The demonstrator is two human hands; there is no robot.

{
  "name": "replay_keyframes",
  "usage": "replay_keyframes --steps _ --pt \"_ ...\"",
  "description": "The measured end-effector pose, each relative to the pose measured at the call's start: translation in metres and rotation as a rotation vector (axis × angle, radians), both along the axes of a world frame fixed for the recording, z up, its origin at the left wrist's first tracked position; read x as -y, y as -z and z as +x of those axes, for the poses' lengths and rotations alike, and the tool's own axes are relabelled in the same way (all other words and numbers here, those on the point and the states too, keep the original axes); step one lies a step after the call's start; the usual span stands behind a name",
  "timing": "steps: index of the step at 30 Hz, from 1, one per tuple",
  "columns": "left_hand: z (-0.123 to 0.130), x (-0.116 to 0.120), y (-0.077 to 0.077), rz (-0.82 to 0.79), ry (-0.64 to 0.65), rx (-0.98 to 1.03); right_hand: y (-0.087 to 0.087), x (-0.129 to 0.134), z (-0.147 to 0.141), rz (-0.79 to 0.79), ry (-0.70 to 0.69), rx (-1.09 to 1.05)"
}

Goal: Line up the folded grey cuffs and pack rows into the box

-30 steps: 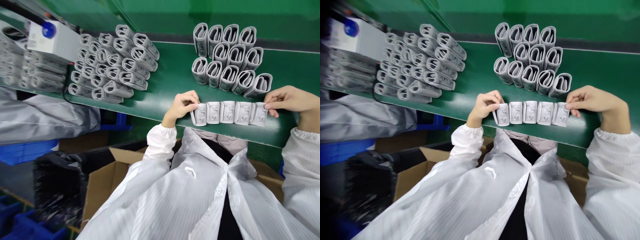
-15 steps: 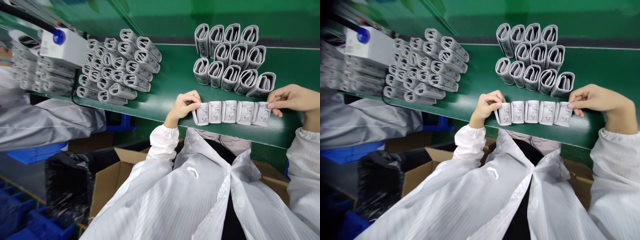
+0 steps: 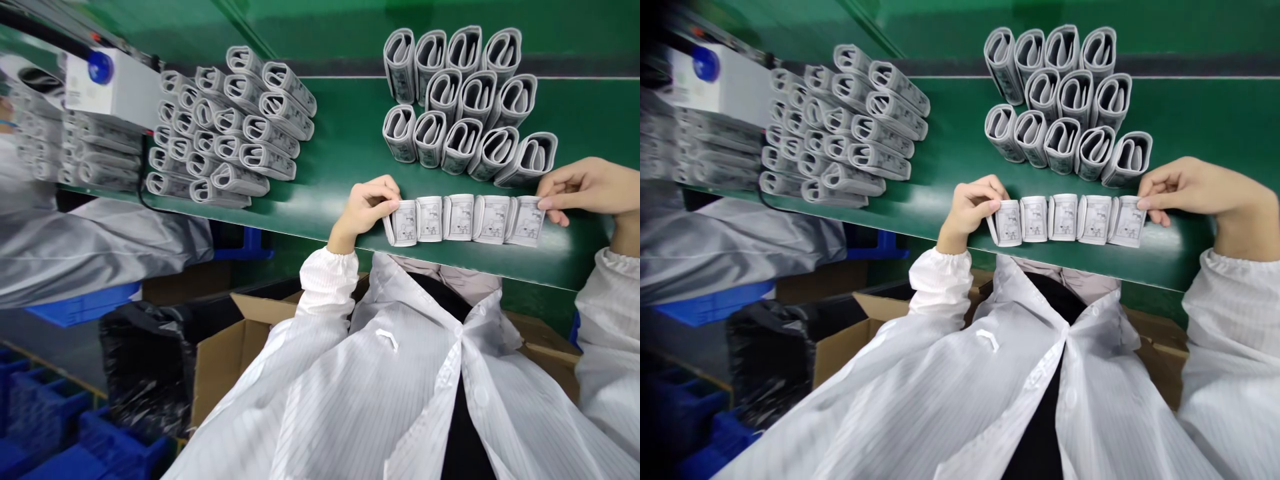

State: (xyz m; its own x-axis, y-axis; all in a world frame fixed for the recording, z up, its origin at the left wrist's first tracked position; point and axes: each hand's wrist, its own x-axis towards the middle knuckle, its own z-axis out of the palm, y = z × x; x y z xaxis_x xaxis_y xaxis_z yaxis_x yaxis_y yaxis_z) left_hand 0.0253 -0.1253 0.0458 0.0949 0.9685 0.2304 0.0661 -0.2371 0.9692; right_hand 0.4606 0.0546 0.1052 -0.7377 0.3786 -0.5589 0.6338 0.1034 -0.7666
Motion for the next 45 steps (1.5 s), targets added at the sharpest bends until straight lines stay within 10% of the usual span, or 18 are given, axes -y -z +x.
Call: replay_keyframes --steps 45 --pt "0.0019 -0.0002 -0.0037 -0.023 -0.031 -0.024 0.0003 0.0001 -0.0003 -0.041 -0.001 -0.048"
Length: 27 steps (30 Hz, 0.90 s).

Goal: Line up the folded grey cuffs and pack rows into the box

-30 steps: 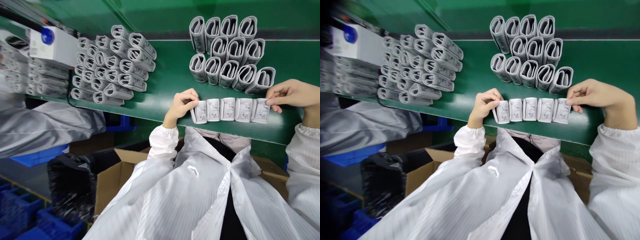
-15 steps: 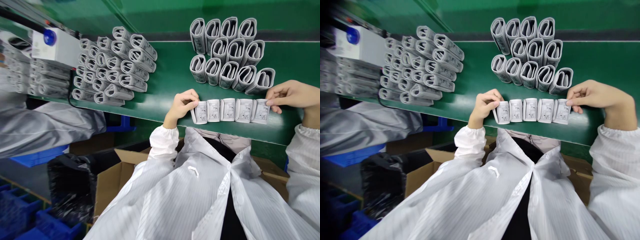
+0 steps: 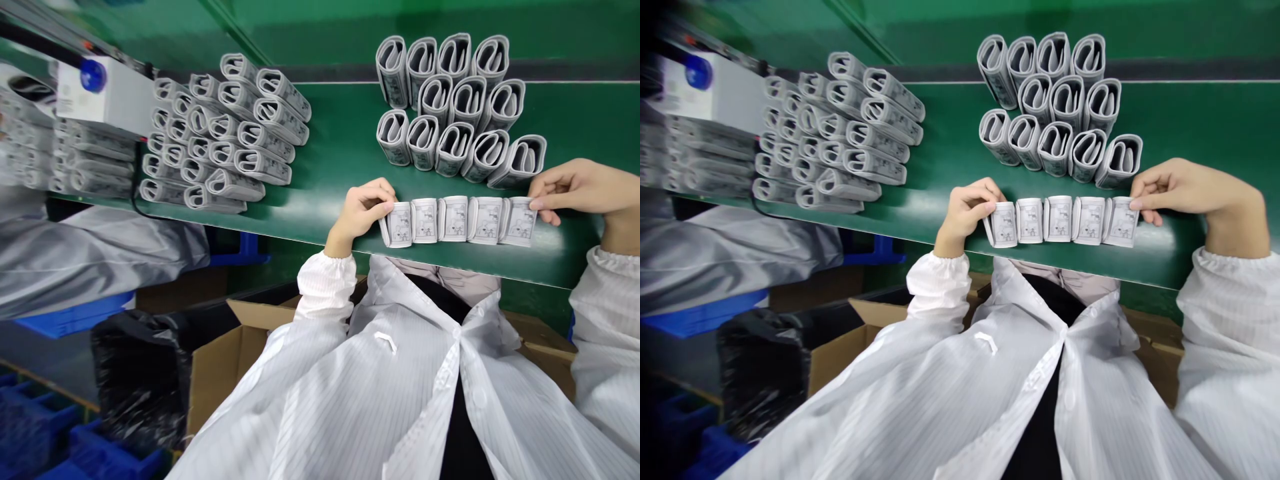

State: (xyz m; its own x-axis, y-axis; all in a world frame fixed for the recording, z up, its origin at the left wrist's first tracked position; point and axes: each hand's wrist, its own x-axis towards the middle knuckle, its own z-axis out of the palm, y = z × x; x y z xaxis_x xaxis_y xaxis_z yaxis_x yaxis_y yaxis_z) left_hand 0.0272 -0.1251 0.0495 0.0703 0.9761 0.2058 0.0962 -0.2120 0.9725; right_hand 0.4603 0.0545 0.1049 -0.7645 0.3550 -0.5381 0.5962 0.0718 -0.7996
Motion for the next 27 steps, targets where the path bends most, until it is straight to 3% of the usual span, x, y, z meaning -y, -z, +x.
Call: replay_keyframes --steps 27 --pt "-0.0004 0.0003 -0.0003 -0.003 0.007 0.006 -0.0044 0.0038 -0.0041 -0.004 0.024 0.010"
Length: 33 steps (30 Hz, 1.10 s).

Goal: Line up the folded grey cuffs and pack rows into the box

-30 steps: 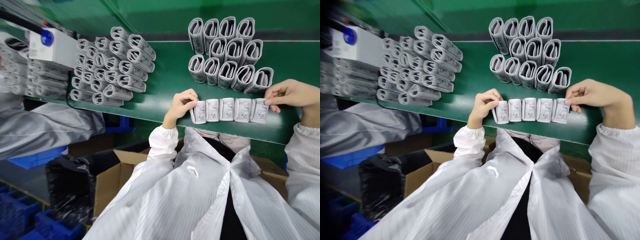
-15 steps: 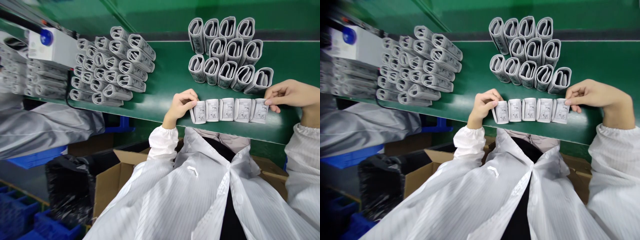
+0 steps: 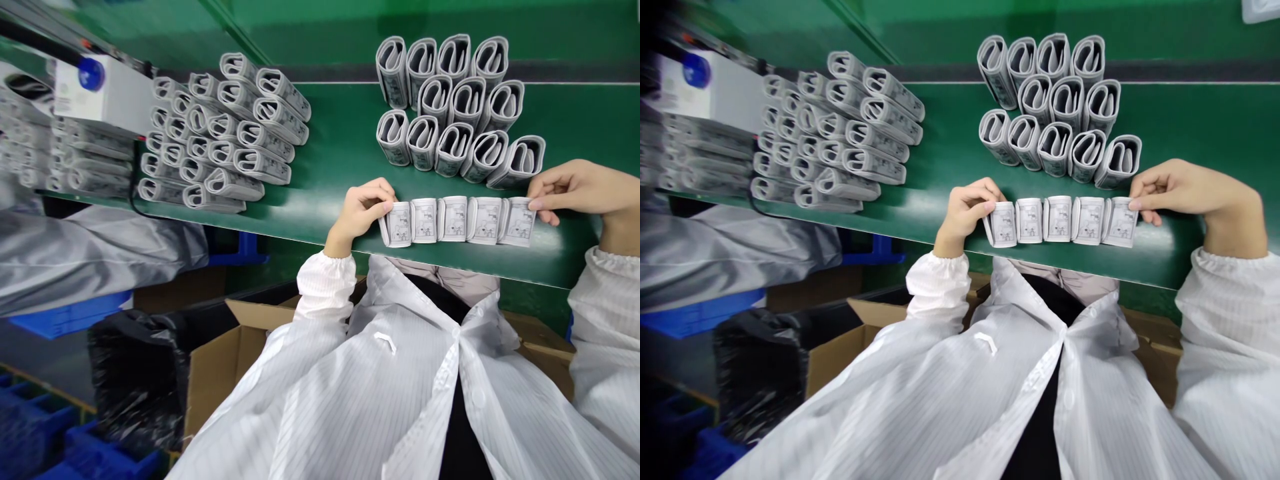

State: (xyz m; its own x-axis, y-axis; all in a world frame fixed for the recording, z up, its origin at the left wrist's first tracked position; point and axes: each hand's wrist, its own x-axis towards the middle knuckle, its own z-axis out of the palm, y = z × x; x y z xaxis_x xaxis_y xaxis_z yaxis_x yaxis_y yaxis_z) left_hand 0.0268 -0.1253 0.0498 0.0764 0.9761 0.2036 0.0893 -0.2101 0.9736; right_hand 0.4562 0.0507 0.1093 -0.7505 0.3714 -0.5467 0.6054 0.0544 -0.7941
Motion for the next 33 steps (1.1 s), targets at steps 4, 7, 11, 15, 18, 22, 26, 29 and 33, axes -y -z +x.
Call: replay_keyframes --steps 4,7,11,15,18,22,26,29,33 --pt "0.0004 0.0002 0.0000 0.003 0.000 0.001 -0.0014 0.0005 -0.0010 0.002 0.004 0.003" --pt "0.0003 -0.0001 -0.0002 -0.003 -0.007 -0.004 -0.0022 0.0004 -0.0015 0.005 -0.005 -0.003" --pt "-0.0003 -0.0009 0.0006 -0.008 -0.001 -0.009 0.0003 -0.0011 0.0002 0.003 -0.008 0.000" --pt "-0.0001 -0.0018 0.0036 -0.016 -0.028 0.030 0.0020 -0.0023 0.0016 0.002 -0.014 0.010" --pt "0.0004 -0.0023 0.0055 -0.021 -0.046 0.057 0.0009 -0.0023 0.0007 0.005 -0.018 0.017" --pt "0.0008 -0.0022 0.0064 -0.024 -0.050 0.073 -0.0001 -0.0025 -0.0007 0.006 -0.015 0.019" --pt "0.0008 -0.0018 0.0066 -0.037 -0.046 0.086 0.0012 -0.0030 0.0000 -0.008 -0.019 0.010" --pt "0.0003 -0.0019 0.0070 -0.041 -0.041 0.088 0.0018 -0.0031 0.0008 -0.003 -0.023 0.016" --pt "-0.0005 -0.0018 0.0077 -0.023 -0.029 0.089 0.0012 -0.0031 0.0013 -0.001 -0.020 0.028"
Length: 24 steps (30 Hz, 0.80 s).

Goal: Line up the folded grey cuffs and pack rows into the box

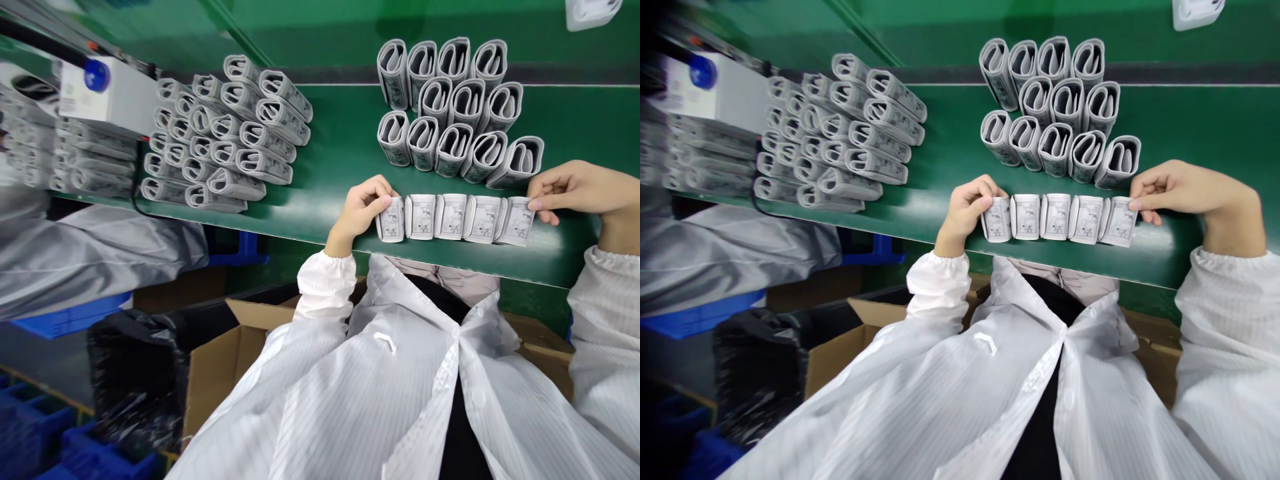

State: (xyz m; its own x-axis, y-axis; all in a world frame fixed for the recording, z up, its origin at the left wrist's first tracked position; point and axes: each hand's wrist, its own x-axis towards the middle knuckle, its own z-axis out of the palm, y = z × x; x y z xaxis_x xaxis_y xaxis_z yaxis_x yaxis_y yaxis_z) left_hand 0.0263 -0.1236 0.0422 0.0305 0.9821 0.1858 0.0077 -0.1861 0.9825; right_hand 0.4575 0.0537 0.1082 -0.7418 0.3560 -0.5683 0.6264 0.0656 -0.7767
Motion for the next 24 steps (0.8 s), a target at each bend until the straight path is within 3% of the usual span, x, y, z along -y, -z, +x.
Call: replay_keyframes --steps 24 --pt "0.0030 0.0002 -0.0047 -0.009 0.006 0.008 0.0041 -0.0008 0.0010 0.036 -0.020 -0.044"
